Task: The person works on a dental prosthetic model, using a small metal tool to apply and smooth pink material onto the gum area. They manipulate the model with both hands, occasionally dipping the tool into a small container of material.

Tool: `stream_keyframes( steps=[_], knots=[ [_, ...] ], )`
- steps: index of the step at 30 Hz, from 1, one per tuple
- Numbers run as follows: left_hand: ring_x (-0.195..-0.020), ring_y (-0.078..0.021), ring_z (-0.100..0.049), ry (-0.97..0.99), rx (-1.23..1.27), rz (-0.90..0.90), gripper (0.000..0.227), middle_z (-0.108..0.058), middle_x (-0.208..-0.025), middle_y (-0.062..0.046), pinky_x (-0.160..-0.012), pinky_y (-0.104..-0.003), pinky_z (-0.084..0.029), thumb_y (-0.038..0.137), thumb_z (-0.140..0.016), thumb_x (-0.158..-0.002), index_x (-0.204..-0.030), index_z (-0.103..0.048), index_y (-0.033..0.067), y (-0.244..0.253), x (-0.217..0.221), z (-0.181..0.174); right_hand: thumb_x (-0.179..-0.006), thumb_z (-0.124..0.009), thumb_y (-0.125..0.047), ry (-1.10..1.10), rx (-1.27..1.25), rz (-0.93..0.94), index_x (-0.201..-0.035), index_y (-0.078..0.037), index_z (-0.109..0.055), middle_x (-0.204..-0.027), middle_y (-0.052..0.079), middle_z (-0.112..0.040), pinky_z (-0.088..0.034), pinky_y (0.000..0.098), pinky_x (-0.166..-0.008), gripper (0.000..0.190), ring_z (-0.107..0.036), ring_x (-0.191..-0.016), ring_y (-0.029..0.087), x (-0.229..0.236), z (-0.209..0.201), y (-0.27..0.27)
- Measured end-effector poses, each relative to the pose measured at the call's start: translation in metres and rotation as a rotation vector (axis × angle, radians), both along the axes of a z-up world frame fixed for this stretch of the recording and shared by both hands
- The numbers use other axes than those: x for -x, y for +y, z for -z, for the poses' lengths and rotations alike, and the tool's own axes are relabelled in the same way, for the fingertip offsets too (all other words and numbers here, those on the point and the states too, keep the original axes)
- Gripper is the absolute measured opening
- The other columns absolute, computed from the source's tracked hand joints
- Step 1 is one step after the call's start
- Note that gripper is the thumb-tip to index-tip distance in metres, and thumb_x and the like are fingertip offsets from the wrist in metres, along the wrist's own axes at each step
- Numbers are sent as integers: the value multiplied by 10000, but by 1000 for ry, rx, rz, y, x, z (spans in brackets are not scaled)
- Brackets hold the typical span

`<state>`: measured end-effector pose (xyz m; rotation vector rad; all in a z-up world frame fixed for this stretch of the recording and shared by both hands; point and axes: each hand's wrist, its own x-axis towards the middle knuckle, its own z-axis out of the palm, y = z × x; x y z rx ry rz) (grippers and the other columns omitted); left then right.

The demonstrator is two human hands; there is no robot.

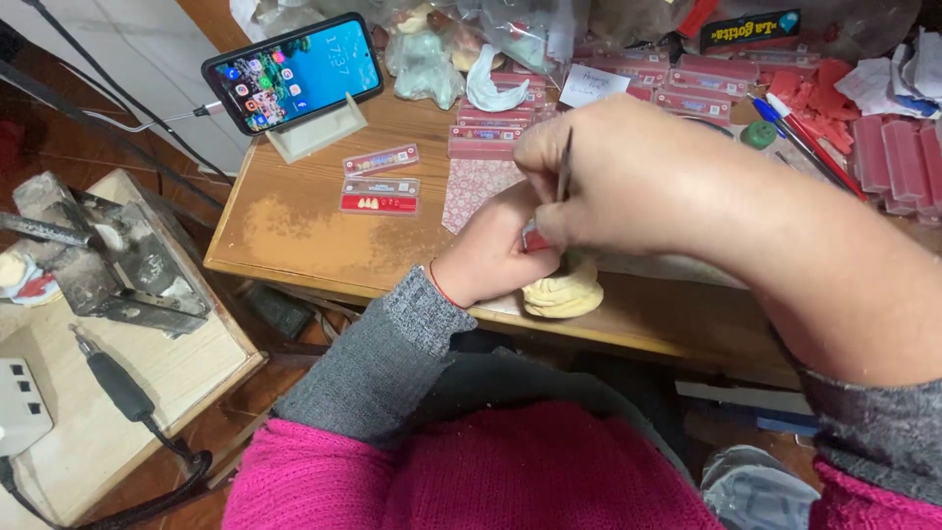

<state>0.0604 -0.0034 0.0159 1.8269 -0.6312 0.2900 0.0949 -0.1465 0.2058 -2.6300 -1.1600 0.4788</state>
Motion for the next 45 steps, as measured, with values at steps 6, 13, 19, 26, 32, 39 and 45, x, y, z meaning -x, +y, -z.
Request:
stream_keyframes(
  steps=[6,13,19,26,32,39,45],
  knots=[
    [-1136,-344,-700,-75,-54,-18,503,-684,-1178,-171,-987,-408,-559,116,-698,-809,-1285,-557,37,2,4,-13,-826,-827,-205,30,-311,104,-778,-31,-654,-718,94,-632,-474,363,-532,250,-603,-628,210,-10,-1,-36],
    [-1095,-332,-735,82,-66,-79,562,-723,-1154,-145,-931,-411,-578,223,-779,-839,-1330,-540,89,4,4,-12,-847,-782,-177,-205,-438,-302,-898,-48,-667,-791,99,-681,-520,349,-621,180,-678,-717,235,-10,32,-47],
    [-1072,-362,-716,39,-94,-103,556,-713,-1102,-173,-895,-416,-572,190,-766,-767,-1266,-544,87,5,2,-11,-721,-756,-99,-295,-303,-508,-850,-57,-639,-727,99,-629,-506,433,-590,179,-652,-686,339,-3,27,-34],
    [-1098,-328,-717,-9,25,-8,564,-693,-1144,-171,-942,-387,-566,141,-760,-805,-1306,-518,54,6,3,-10,-724,-665,-76,-313,-128,-602,-923,-83,-618,-759,102,-644,-522,459,-608,205,-677,-754,359,-7,20,-22],
    [-1047,-276,-720,13,51,-32,505,-704,-1102,-138,-922,-369,-575,124,-755,-793,-1258,-571,56,1,-4,8,-693,-641,-30,-269,-129,-632,-1014,-59,-624,-783,134,-659,-529,471,-625,323,-682,-775,380,-9,16,-12],
    [-1022,-251,-728,19,30,-23,308,-738,-1035,-111,-910,-355,-576,91,-739,-781,-1084,-692,67,-1,-6,14,-744,-622,-50,-267,-35,-630,-942,-7,-573,-816,188,-681,-529,485,-653,208,-676,-822,416,-8,14,-4],
    [-1057,-263,-711,129,-77,-86,340,-733,-1084,-136,-913,-367,-558,125,-776,-773,-1096,-693,60,1,-3,15,-785,-622,-122,-274,99,-632,-977,-53,-581,-796,188,-686,-517,500,-688,208,-672,-833,404,-5,14,11]
  ],
)
